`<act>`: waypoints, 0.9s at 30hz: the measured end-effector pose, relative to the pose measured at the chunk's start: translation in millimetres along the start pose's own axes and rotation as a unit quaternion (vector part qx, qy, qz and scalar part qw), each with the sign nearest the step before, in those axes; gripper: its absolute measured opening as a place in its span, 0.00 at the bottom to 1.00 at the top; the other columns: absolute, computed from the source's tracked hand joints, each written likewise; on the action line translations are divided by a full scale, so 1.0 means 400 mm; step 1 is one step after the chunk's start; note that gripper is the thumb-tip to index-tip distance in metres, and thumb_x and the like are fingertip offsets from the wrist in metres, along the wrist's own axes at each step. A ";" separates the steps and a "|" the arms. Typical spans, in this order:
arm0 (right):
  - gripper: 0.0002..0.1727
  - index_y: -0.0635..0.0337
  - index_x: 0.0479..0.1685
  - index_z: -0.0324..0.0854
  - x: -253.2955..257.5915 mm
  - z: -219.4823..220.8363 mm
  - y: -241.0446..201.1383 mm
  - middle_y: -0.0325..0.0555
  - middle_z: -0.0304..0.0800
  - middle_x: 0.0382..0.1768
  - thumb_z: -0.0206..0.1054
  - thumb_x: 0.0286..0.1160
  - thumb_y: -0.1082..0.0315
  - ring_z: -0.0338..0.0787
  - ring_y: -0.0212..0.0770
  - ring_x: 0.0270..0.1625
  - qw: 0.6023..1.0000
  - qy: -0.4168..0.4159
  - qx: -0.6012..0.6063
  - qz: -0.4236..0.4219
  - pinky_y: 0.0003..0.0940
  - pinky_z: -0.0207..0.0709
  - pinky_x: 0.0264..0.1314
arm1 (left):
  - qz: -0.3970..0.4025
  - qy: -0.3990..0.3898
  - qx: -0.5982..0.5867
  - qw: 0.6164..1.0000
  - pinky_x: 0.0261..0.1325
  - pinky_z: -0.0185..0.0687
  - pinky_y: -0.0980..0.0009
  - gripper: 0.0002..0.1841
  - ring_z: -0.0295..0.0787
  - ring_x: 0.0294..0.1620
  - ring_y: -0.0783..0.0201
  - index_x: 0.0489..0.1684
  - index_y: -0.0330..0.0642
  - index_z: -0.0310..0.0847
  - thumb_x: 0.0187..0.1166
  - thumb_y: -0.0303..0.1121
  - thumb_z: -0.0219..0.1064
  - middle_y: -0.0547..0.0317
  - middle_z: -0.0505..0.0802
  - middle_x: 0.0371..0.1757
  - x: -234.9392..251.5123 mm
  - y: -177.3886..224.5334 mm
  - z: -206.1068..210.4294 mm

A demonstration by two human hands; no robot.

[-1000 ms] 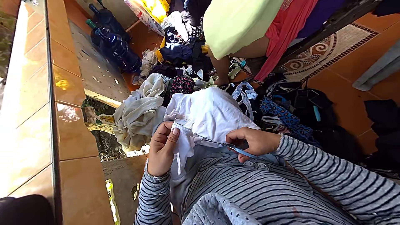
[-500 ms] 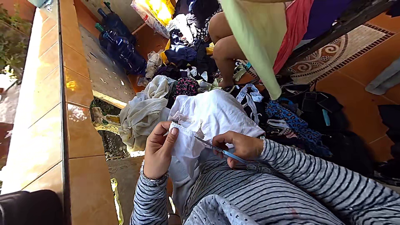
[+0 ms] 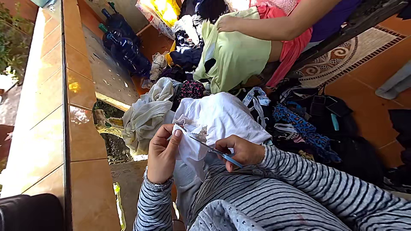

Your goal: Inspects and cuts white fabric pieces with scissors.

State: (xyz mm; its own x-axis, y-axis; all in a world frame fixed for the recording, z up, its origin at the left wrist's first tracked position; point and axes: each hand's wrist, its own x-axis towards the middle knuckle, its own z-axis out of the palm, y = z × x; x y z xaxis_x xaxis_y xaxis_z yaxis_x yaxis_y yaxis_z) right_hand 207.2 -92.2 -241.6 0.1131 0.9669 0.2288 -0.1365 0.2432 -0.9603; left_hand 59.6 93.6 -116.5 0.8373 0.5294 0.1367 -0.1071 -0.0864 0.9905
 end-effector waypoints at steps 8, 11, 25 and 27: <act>0.30 0.58 0.34 0.80 -0.009 -0.008 0.001 0.25 0.79 0.26 0.78 0.63 0.37 0.74 0.12 0.30 0.999 -0.022 -0.044 0.008 0.11 0.65 0.32 | -0.014 -0.003 -0.001 1.000 0.45 0.92 0.74 0.03 0.93 0.37 0.72 0.45 0.38 0.85 0.79 0.24 0.68 0.63 0.95 0.38 -0.004 0.014 -0.014; 0.33 0.56 0.33 0.79 0.001 -0.002 -0.007 0.25 0.79 0.26 0.77 0.59 0.33 0.75 0.13 0.30 0.999 -0.018 -0.043 0.011 0.11 0.66 0.32 | -0.013 -0.013 0.000 1.000 0.46 0.91 0.74 0.04 0.93 0.38 0.72 0.45 0.38 0.85 0.79 0.24 0.69 0.63 0.95 0.39 -0.004 0.012 -0.010; 0.35 0.57 0.31 0.79 -0.007 -0.007 -0.006 0.25 0.77 0.23 0.75 0.59 0.30 0.72 0.12 0.27 0.997 -0.032 -0.070 0.031 0.11 0.63 0.29 | -0.018 -0.025 -0.008 0.999 0.44 0.91 0.74 0.08 0.92 0.36 0.73 0.43 0.42 0.84 0.72 0.22 0.74 0.65 0.94 0.37 -0.005 0.016 -0.027; 0.38 0.57 0.31 0.78 -0.002 -0.007 -0.009 0.25 0.78 0.23 0.73 0.56 0.25 0.74 0.12 0.27 0.997 -0.036 -0.065 0.028 0.12 0.64 0.29 | -0.019 -0.029 -0.010 0.999 0.44 0.91 0.75 0.09 0.92 0.36 0.73 0.43 0.42 0.83 0.72 0.22 0.75 0.66 0.94 0.36 -0.005 0.014 -0.022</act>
State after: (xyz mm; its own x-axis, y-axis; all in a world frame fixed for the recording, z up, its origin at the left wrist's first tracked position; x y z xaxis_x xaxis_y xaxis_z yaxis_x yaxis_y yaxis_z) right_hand 210.2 -94.2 -239.0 0.0364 0.9828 0.1811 -0.0117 0.1816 -0.9833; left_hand 52.5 99.6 -111.2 0.8709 0.4816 0.0980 -0.0842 -0.0503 0.9952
